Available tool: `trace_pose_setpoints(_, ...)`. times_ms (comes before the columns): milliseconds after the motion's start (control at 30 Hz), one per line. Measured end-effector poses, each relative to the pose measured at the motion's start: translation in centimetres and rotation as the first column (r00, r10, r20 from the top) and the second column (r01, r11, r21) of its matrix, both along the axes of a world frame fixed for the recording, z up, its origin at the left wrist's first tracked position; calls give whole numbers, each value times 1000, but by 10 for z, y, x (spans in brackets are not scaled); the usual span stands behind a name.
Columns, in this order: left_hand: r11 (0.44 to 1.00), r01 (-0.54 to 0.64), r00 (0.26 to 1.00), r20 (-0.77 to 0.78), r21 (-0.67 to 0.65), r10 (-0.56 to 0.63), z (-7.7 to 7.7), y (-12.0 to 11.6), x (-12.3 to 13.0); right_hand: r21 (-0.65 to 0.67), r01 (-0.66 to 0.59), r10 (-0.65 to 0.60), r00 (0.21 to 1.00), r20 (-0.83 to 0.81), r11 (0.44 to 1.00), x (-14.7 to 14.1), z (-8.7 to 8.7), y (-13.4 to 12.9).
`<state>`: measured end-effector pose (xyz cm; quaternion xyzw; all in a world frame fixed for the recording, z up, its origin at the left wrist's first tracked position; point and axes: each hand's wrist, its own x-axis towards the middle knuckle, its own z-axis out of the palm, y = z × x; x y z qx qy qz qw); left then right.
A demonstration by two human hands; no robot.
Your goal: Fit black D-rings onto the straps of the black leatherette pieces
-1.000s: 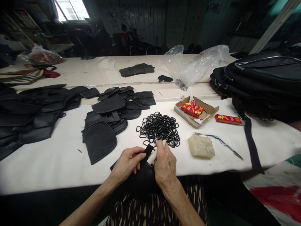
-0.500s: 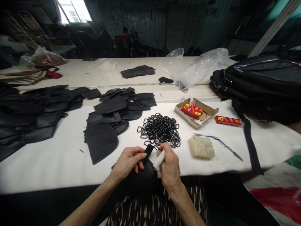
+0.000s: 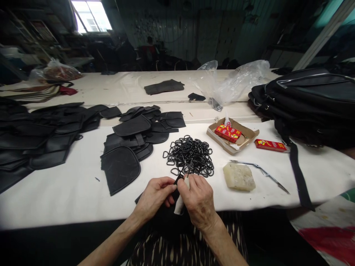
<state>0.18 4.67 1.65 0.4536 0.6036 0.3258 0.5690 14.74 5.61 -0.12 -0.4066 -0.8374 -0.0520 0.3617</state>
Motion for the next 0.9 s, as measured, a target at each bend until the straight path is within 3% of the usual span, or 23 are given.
trace_pose_setpoints(333,995,-70,996,64,75,65,-8,-6,-4,-5,-109,108,990,-87,994,2,4,-1)
trace_pose_setpoints(567,998,-34,999,24,57,32,-6,-6,-6,-98,-95,69,968,-240,991,18,8,10)
trace_pose_setpoints(700,998,-29,999,40,61,26,-6,-6,-7,-107,-138,117,977,-179,985,16,8,5)
trace_pose_setpoints(900,999,-20,998,64,28,18,-6,-5,-8,93,-156,153,988,30,983,11,15,5)
